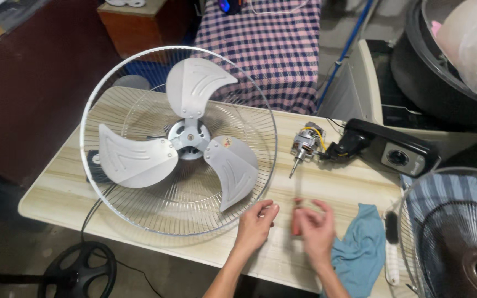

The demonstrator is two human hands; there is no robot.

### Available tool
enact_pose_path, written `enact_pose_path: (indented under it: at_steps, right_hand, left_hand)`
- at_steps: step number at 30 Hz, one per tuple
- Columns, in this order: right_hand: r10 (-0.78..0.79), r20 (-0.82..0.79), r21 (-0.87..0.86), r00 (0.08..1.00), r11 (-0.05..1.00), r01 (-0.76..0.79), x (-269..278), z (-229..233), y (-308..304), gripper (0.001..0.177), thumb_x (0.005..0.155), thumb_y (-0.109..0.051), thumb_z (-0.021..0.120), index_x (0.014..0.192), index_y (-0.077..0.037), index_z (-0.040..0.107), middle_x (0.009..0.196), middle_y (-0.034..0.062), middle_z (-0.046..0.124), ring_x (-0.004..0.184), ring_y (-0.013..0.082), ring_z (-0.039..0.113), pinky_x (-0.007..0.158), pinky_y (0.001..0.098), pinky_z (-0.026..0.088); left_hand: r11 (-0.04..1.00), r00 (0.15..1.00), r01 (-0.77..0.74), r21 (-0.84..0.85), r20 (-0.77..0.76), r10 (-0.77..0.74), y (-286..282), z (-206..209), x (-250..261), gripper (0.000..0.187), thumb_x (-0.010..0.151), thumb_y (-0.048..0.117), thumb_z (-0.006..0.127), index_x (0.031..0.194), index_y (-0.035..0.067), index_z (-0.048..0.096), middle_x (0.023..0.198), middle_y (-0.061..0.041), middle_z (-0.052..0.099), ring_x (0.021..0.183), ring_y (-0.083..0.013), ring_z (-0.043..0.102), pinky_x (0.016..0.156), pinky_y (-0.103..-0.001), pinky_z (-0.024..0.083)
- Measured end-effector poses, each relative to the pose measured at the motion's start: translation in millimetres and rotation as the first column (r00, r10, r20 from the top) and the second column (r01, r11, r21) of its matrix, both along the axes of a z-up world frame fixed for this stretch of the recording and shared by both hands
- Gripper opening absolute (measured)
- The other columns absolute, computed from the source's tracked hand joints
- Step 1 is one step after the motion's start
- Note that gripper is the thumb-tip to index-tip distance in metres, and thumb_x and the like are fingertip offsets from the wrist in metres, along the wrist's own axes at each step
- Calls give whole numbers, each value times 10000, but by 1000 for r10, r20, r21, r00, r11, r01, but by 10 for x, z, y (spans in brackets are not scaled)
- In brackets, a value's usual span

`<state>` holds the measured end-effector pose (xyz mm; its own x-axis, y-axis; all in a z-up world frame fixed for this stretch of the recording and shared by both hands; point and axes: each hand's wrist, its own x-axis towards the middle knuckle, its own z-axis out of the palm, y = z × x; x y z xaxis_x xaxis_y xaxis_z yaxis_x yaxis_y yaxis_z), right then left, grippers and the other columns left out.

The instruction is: The person disassembles a table fan by removing the front grille, fan blades, and rear grille, then uses a screwdriver to remove the motor housing cover. The components are placed on the table.

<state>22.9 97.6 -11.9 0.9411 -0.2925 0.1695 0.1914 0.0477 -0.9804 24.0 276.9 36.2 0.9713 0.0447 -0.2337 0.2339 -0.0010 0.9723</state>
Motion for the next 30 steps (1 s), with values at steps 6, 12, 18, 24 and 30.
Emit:
enact_pose_path:
  at_steps: [6, 12, 18, 24, 30]
  right_hand:
    - [410, 43, -470, 911, 813, -344, 139, 514, 1062, 204, 890, -164, 765, 1064, -60, 743, 884, 67, 814, 815, 165, 809, 754, 301, 612]
    - [395, 394, -773, 830, 631, 66, 910, 976, 1841, 392, 830, -189, 763, 1186, -51, 671, 1085, 176, 712, 1049, 357, 631, 923, 467, 495]
    - [382, 385, -913, 840, 294, 285, 1519, 1073, 2344, 779, 731, -285, 805, 1430, -91, 521, 1101, 190, 682, 1110, 372, 564, 1036, 557, 379]
    - [390, 245, -961, 887, 215, 171, 1728, 918, 2453, 854, 749, -235, 791, 1522, -81, 461, 985, 119, 685, 1002, 328, 569, 972, 496, 364]
    - [368, 46, -983, 929, 182, -24, 1787, 1077, 2539, 773, 747, -227, 782, 1455, -64, 520, 968, 152, 722, 990, 324, 619, 952, 478, 354]
  left_hand:
    - [918, 933, -301, -257, 118, 339, 584, -176, 12, 311, 1007, 321, 606, 1034, 13, 644, 876, -98, 738, 693, -142, 688, 591, -274, 557]
    - [458, 542, -841, 290, 440, 716, 1809, -200, -375, 305, 950, 304, 692, 1055, 23, 642, 907, -121, 686, 785, -237, 653, 718, -385, 521]
    - [328, 398, -917, 228, 474, 785, 2668, -273, -458, 478, 847, 250, 805, 1184, -23, 604, 884, -143, 658, 717, -235, 594, 607, -382, 481]
    - [651, 626, -757, -51, 227, 746, 3013, -346, -309, 244, 862, 173, 753, 1044, 25, 687, 701, -49, 692, 502, -104, 575, 469, -292, 490]
    - [579, 549, -809, 104, 486, 680, 3411, 93, -151, 198, 825, 144, 789, 944, 9, 706, 680, -48, 664, 576, -119, 603, 542, -303, 495]
